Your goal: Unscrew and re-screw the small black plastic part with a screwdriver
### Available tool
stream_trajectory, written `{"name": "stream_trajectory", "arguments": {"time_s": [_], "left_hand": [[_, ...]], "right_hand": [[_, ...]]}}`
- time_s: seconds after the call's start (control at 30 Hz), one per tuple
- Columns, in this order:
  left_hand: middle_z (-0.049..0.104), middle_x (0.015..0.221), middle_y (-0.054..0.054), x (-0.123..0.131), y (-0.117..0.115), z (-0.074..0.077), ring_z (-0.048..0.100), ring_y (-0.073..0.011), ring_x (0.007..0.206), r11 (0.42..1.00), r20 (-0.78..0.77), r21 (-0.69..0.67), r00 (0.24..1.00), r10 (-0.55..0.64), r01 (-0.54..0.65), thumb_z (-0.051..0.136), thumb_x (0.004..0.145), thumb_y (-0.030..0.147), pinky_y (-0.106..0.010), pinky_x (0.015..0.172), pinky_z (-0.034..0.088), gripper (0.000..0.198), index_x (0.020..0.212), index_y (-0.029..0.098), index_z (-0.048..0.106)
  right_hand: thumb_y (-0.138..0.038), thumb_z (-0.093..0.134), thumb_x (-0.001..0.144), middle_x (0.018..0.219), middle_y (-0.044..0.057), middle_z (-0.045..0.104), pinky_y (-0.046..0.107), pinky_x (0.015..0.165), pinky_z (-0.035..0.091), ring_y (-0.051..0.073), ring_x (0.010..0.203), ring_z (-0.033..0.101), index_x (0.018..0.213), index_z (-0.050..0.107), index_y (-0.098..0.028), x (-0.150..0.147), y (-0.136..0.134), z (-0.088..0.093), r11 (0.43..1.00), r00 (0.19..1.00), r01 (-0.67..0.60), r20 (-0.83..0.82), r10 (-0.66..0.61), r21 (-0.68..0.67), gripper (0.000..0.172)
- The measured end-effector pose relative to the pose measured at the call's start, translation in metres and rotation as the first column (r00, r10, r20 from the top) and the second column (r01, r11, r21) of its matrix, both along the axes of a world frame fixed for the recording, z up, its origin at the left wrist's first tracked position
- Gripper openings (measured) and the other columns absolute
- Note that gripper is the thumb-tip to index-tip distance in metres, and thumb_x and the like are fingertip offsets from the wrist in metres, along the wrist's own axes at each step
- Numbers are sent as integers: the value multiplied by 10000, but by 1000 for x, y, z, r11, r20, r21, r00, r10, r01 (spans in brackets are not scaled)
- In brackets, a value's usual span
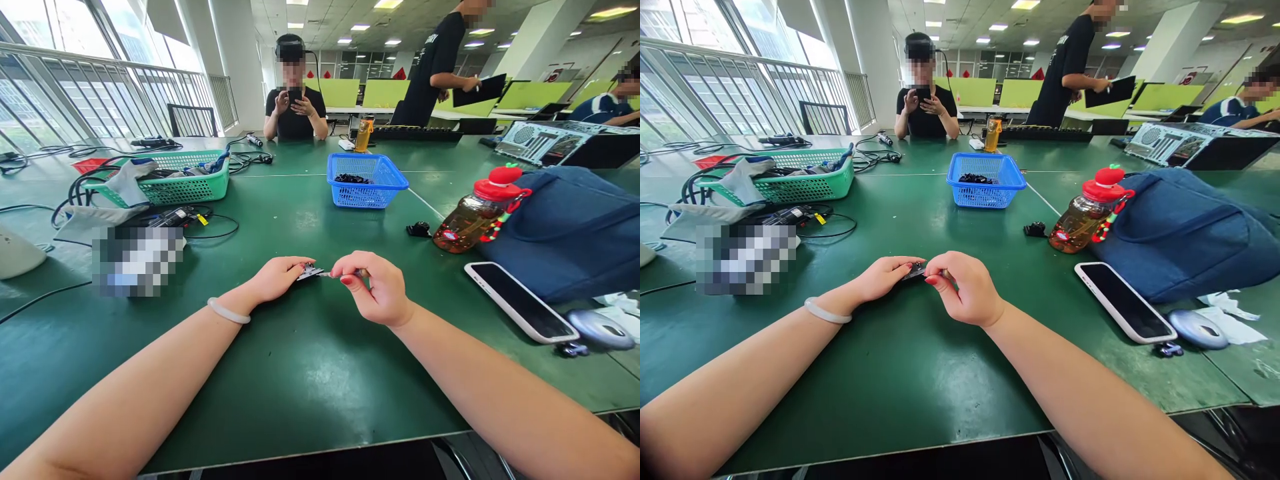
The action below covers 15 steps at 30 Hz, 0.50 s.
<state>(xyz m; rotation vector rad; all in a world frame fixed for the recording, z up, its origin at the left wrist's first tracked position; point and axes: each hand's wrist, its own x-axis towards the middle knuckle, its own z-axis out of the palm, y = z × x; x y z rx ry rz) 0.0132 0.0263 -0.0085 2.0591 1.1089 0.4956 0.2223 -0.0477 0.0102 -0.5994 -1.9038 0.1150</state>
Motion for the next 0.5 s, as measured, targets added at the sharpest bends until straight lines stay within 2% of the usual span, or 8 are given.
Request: {"name": "stream_trajectory", "arguments": {"time_s": [0.23, 0.5], "left_hand": [[574, 1314, 6, -1, -2, 0, 504, -188, 1221, 999, 15, 28, 999, -32, 32, 334, 874, 384, -334, 1122, 344, 472, 1251, 236, 576], [609, 1266, 26, 1, -3, 2, 538, -182, 1165, 997, -33, 36, 997, -71, 72, 330, 875, 356, -304, 1070, 386, 443, 1197, 255, 617]], "right_hand": [[-138, 484, 897, 830, 12, 611, 162, 615, 447, 67, 705, 579, 896, 474, -165, 1, 1, 0, 1000, 1000, -8, -29, 8, 4, 29], [-133, 473, 901, 834, 16, 604, 161, 601, 432, 60, 701, 561, 883, 470, -161, 1, 2, -1, 999, 997, -46, -56, 45, -3, 33]]}}
